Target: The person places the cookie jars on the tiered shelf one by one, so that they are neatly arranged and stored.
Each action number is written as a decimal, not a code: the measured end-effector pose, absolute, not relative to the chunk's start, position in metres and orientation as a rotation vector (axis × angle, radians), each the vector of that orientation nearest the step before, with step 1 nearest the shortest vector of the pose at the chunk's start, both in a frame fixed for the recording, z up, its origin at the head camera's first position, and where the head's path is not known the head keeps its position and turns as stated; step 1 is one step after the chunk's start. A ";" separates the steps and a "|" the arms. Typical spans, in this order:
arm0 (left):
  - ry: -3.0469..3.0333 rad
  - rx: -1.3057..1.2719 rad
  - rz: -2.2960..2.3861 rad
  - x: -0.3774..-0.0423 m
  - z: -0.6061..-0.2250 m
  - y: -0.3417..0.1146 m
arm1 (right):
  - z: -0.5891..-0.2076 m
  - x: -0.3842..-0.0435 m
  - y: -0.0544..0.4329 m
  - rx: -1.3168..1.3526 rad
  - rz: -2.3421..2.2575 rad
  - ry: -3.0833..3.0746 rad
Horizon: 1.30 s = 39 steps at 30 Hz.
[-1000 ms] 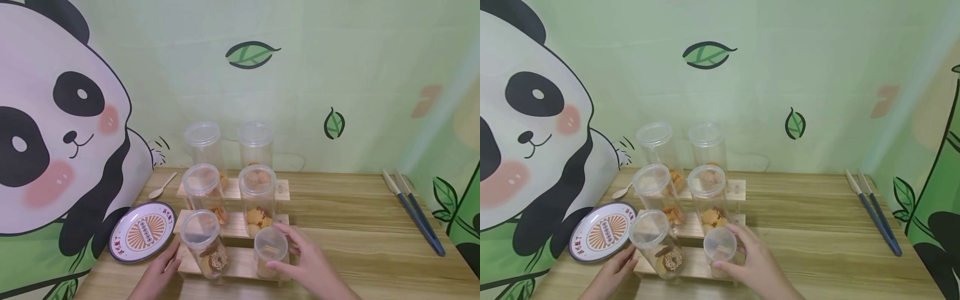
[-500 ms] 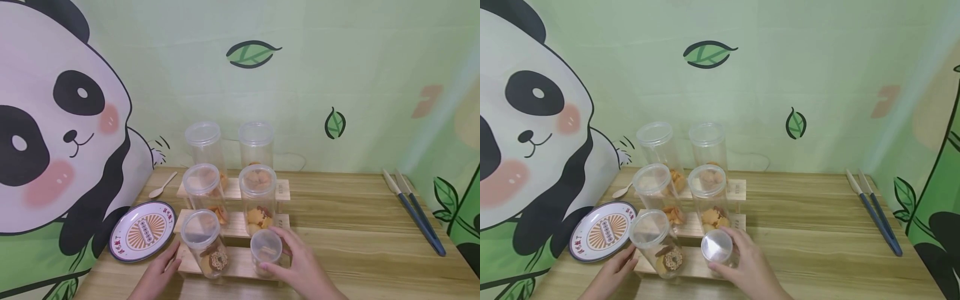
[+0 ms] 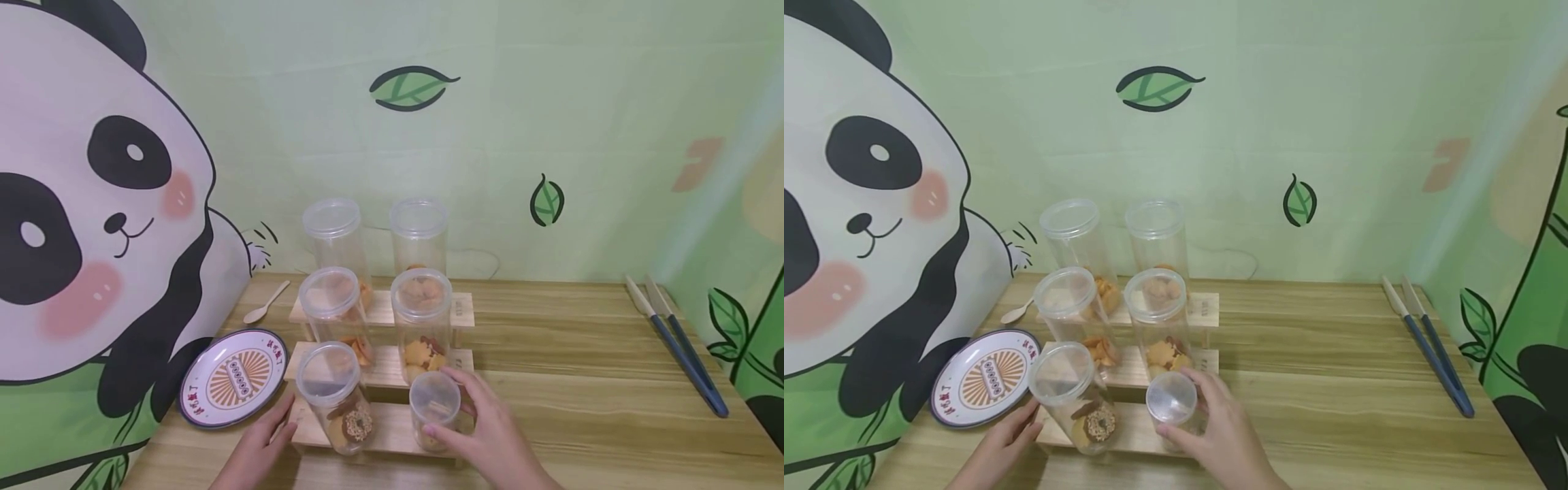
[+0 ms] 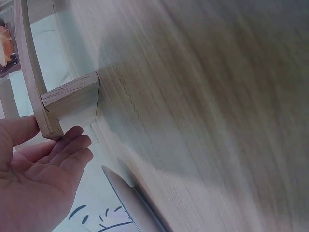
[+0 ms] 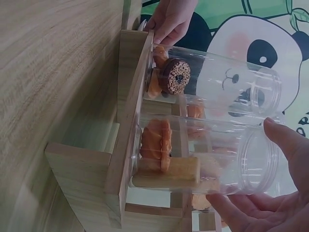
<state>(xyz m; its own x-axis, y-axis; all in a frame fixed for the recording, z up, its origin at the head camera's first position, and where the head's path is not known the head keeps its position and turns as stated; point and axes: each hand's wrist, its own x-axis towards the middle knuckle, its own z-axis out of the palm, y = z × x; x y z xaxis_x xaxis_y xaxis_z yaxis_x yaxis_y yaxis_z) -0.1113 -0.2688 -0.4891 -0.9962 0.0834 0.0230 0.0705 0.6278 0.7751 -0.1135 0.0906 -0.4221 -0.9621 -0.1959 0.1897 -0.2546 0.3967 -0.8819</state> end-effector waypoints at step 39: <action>2.854 0.152 1.177 -0.117 -0.484 -0.272 | -0.410 -0.137 0.193 0.428 0.878 -2.744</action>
